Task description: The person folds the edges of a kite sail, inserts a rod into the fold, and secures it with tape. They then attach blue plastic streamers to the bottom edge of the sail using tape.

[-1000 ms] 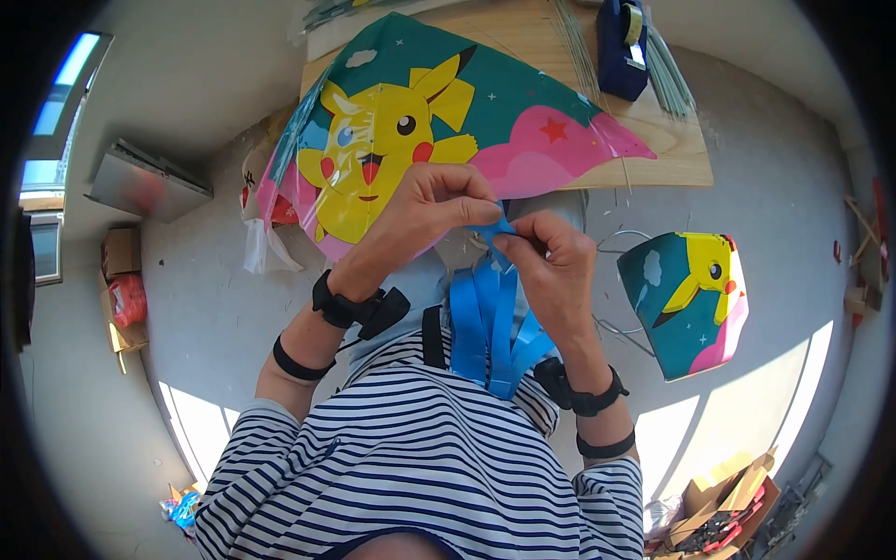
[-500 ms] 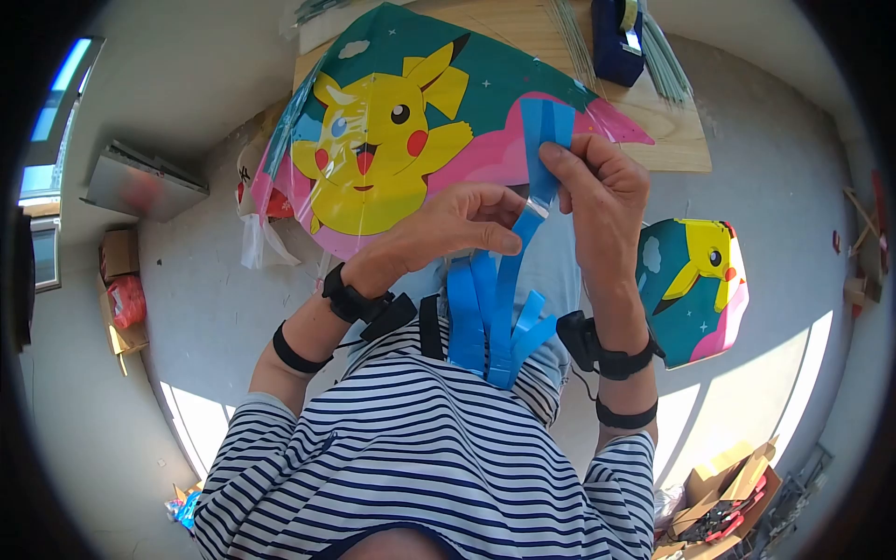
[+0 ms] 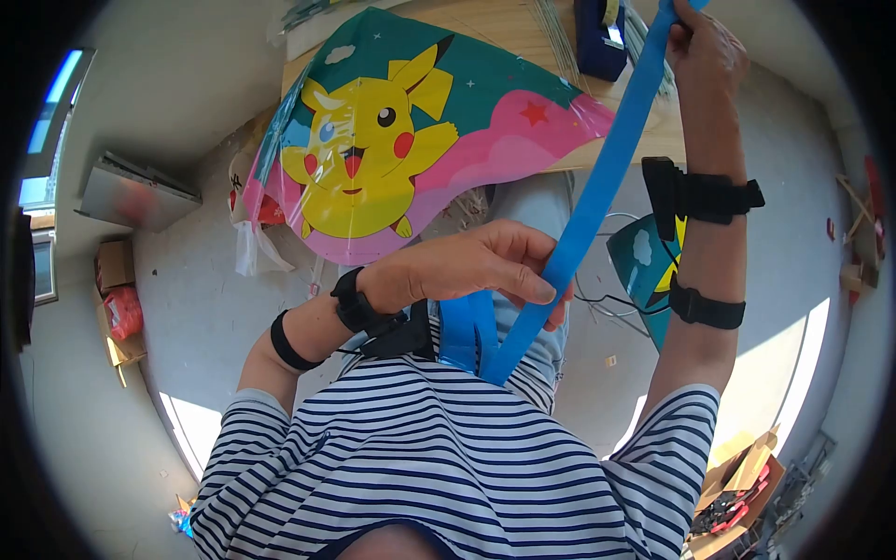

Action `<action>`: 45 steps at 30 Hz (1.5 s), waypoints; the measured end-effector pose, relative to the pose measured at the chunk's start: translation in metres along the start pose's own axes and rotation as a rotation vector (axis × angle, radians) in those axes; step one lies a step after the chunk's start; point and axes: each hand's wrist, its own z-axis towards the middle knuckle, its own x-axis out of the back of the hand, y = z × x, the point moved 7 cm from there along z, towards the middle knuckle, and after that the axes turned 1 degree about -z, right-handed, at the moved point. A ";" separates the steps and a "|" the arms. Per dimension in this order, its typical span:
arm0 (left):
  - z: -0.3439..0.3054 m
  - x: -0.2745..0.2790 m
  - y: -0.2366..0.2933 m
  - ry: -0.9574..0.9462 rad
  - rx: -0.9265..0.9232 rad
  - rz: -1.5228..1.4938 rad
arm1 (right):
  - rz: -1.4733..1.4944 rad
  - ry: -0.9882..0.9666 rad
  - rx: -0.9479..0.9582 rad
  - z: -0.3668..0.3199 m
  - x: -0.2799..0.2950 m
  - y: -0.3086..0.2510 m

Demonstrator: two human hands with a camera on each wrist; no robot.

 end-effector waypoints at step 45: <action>-0.173 0.422 0.222 1.668 -0.262 0.653 | -1.464 0.975 0.230 -0.194 0.354 -0.156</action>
